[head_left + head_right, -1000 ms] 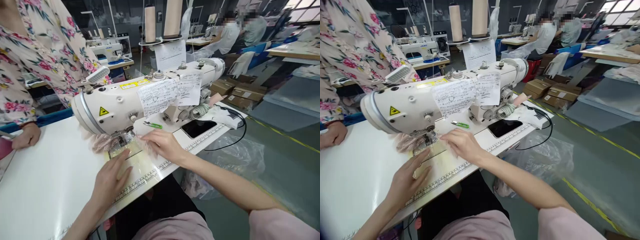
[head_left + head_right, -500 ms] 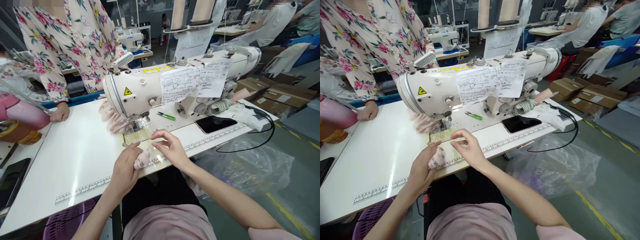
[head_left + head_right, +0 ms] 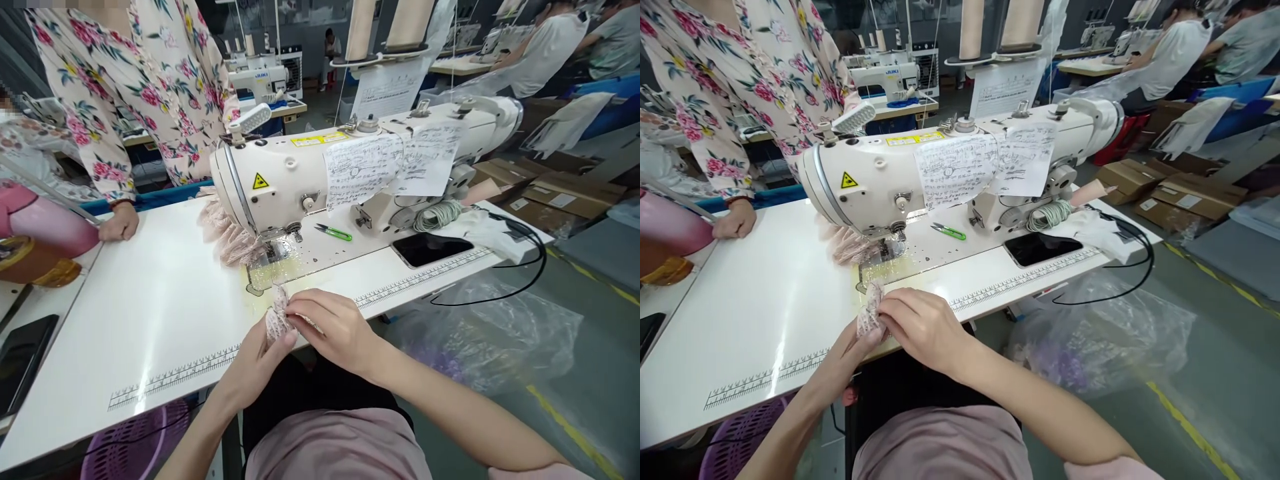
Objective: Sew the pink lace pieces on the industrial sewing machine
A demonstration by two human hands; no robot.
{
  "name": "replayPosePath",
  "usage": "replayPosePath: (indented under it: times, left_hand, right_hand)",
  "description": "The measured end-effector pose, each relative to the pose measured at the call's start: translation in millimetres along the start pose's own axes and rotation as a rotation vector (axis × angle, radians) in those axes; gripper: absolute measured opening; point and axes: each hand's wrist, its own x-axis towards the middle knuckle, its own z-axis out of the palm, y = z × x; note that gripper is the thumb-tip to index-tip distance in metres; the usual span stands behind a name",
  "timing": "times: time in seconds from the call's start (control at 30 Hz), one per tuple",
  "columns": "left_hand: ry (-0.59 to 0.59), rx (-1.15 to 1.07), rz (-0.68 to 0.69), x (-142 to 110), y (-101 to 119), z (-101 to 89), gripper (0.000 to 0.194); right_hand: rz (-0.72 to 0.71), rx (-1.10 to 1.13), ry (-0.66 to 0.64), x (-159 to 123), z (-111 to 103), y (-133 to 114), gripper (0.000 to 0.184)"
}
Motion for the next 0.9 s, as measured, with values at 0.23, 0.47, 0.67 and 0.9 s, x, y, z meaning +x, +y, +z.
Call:
replayPosePath:
  times: [0.23,0.47,0.67,0.9]
  left_hand:
    - [0.095,0.212,-0.117,-1.9,2.7,6.6,0.028]
    - [0.069,0.176,-0.053,1.3,3.0,7.2,0.012]
    - [0.045,0.273,-0.065,3.0,3.9,7.2,0.011]
    - [0.007,0.233,-0.037,5.7,0.5,0.1,0.015]
  right_hand:
    - [0.027,-0.056,-0.102,4.6,-6.7,-0.7,0.011]
    - [-0.081,-0.298,-0.14,5.4,-10.9,-2.5,0.013]
    - [-0.124,-0.467,-0.282,11.1,-13.3,1.4,0.019]
    - [0.102,-0.145,-0.293,14.0,-10.6,12.8,0.011]
